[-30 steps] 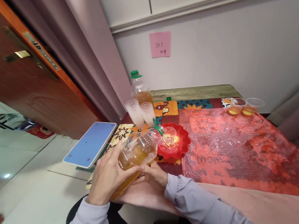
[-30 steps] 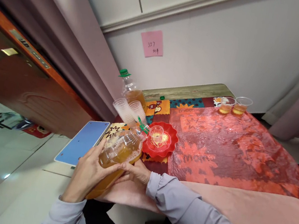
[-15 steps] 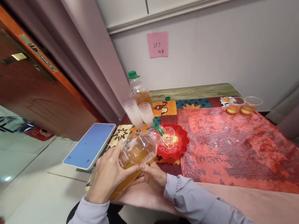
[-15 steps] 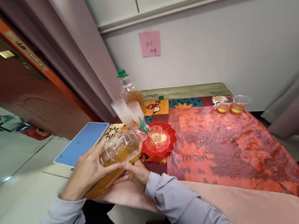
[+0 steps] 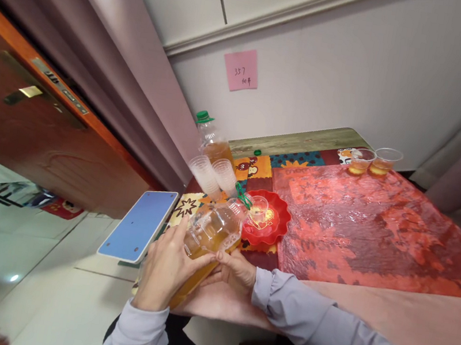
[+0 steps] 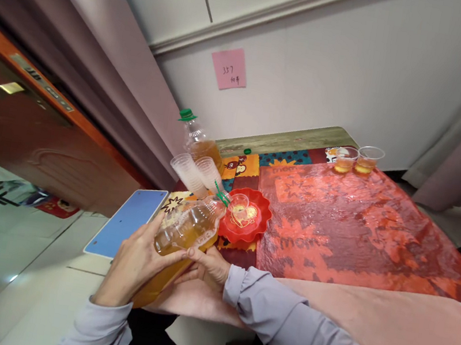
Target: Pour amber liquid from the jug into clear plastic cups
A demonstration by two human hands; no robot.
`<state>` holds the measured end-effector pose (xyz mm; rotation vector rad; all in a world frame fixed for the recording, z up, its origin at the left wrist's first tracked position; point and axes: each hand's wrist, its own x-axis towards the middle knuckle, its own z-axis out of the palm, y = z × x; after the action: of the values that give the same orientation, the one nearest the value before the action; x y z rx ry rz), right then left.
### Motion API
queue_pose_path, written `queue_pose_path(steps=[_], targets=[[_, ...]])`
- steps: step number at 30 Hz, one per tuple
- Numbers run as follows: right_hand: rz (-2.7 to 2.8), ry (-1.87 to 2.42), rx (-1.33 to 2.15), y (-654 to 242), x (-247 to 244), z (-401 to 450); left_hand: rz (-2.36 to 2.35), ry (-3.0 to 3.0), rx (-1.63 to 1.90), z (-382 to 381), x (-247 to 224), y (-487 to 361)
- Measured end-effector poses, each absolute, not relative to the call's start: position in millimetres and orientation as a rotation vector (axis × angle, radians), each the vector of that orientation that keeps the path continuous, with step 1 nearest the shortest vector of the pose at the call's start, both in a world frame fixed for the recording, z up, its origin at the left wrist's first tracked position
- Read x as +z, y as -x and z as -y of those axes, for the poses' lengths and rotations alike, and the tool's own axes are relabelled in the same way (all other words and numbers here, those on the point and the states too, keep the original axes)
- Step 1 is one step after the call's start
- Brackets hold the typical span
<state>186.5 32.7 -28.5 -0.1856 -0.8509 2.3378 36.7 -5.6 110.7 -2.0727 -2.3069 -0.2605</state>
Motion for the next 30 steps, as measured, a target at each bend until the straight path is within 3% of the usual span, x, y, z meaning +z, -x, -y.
queue_pose_path(steps=[30], targets=[[0.842,0.151,2.337,-185.1,-32.0,-34.1,2.236,2.069,-0.203,1.9,116.1,-42.3]])
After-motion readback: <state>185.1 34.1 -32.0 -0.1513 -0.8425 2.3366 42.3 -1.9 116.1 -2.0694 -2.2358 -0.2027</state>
